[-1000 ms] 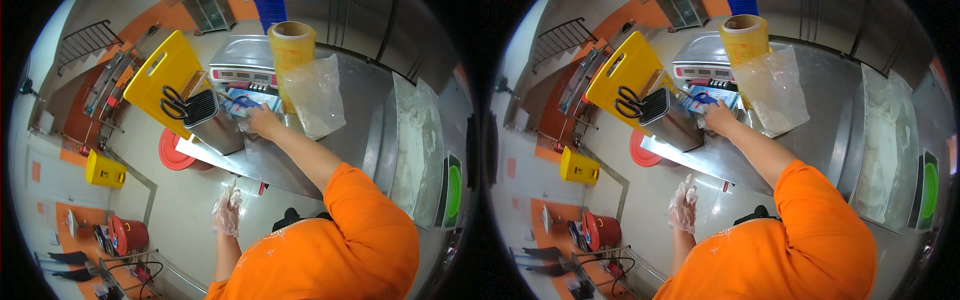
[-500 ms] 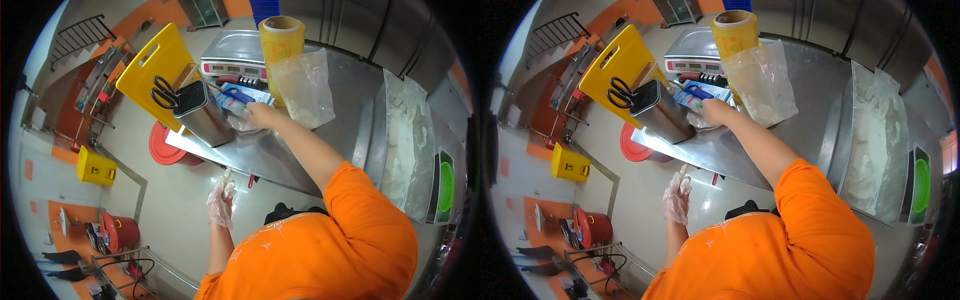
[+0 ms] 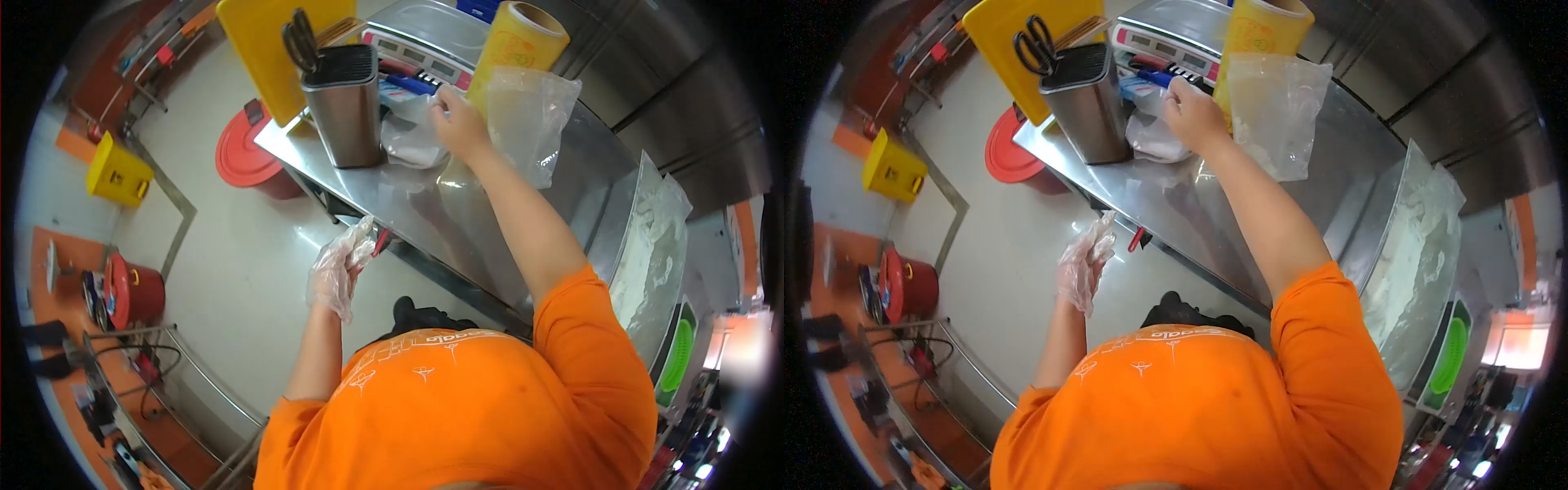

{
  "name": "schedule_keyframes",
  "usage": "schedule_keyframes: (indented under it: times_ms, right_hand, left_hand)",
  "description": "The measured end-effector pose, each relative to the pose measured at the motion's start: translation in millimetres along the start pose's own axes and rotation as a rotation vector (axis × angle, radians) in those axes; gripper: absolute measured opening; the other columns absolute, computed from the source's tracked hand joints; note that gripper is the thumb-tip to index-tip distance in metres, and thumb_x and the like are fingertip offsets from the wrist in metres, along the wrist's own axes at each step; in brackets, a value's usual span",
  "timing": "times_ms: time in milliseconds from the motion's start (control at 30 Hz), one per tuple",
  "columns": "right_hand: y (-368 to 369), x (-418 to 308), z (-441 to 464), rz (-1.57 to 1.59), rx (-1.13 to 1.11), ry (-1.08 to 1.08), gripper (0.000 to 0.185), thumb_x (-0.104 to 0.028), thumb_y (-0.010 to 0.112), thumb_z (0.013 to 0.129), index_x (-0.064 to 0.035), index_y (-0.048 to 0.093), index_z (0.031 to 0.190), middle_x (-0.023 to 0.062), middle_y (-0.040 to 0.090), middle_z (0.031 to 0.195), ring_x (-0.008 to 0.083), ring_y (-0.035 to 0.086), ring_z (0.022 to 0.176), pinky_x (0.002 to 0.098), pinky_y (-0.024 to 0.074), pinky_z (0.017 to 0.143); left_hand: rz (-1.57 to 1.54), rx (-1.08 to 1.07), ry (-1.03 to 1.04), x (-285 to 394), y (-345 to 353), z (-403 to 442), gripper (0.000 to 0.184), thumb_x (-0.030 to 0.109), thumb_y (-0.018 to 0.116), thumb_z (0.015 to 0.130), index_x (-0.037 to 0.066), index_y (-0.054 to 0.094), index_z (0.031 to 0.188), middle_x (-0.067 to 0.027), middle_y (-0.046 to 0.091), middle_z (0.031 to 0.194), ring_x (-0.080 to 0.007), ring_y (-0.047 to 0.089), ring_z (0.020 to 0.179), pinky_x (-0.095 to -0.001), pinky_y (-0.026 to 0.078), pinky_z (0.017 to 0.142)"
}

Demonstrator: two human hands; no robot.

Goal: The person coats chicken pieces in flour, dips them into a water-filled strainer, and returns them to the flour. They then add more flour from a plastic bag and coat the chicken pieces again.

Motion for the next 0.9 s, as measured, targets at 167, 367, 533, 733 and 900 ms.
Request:
schedule_keyframes:
  times_ms: [167, 367, 533, 733, 900]
  right_hand:
    - [-38.0, -25.9, -11.0, 0.025, 0.112, -0.007, 0.009, -0.016, 0.052, 0.082, -0.0074, 0.05, 0.083, 0.0139, 0.059, 0.073, 0.0319, 0.058, 0.071, 0.0376, 0.0447, 0.062]
    - [-100.7, -8.2, -15.0, 0.687, -0.033, 0.386, 0.007, -0.006, 0.059, 0.079, -0.0048, 0.058, 0.086, 0.0043, 0.062, 0.082, 0.0137, 0.059, 0.074, 0.028, 0.0462, 0.07]
    - [-130.9, -10.0, -67.7, 0.619, -0.135, 0.52, 0.014, -0.002, 0.063, 0.078, -0.0039, 0.06, 0.091, 0.0014, 0.06, 0.085, 0.009, 0.056, 0.078, 0.0226, 0.0439, 0.075]
    - [-137.7, 2.8, -111.8, 0.268, 0.093, 0.439, 0.016, -0.012, 0.063, 0.082, -0.0047, 0.051, 0.074, -0.0018, 0.051, 0.066, 0.0051, 0.047, 0.063, 0.0214, 0.0421, 0.06]
    - [-129.9, -9.2, -135.2, 0.568, 0.015, 0.668, 0.021, -0.024, 0.057, 0.088, -0.005, 0.052, 0.08, -0.0004, 0.051, 0.067, 0.0062, 0.047, 0.062, 0.0226, 0.0399, 0.056]
  left_hand:
    - [0.064, -0.029, -0.049, 16.8, 18.4, -14.6, 0.031, 0.028, 0.063, 0.081, 0.007, 0.059, 0.104, -0.0004, 0.061, 0.09, -0.0055, 0.056, 0.071, -0.013, 0.042, 0.052]
    - [0.043, -0.071, -0.065, 8.1, 33.8, 0.4, 0.032, 0.029, 0.062, 0.081, 0.008, 0.059, 0.105, -0.0003, 0.061, 0.091, -0.0059, 0.056, 0.074, -0.0158, 0.043, 0.055]
    - [0.229, -0.34, 0.244, 4.4, 78.2, 9.9, 0.045, 0.035, 0.059, 0.084, 0.003, 0.053, 0.115, -0.0063, 0.058, 0.105, -0.0142, 0.058, 0.09, -0.024, 0.048, 0.072]
    - [0.265, -0.526, 0.434, 2.3, 134.8, 7.2, 0.048, 0.02, 0.065, 0.082, -0.004, 0.044, 0.119, -0.0124, 0.053, 0.114, -0.0207, 0.055, 0.099, -0.0307, 0.046, 0.083]
    - [0.335, -0.743, 0.599, -22.9, 175.6, 3.0, 0.048, 0.007, 0.07, 0.074, -0.001, 0.051, 0.117, -0.0104, 0.058, 0.106, -0.0163, 0.054, 0.099, -0.0298, 0.043, 0.087]
Point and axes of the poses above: each hand's wrist, its own z-axis towards the middle knuckle, its own y-axis out of the palm, x = y × z, the point moved 4 cm from there along z, towards the middle knuckle
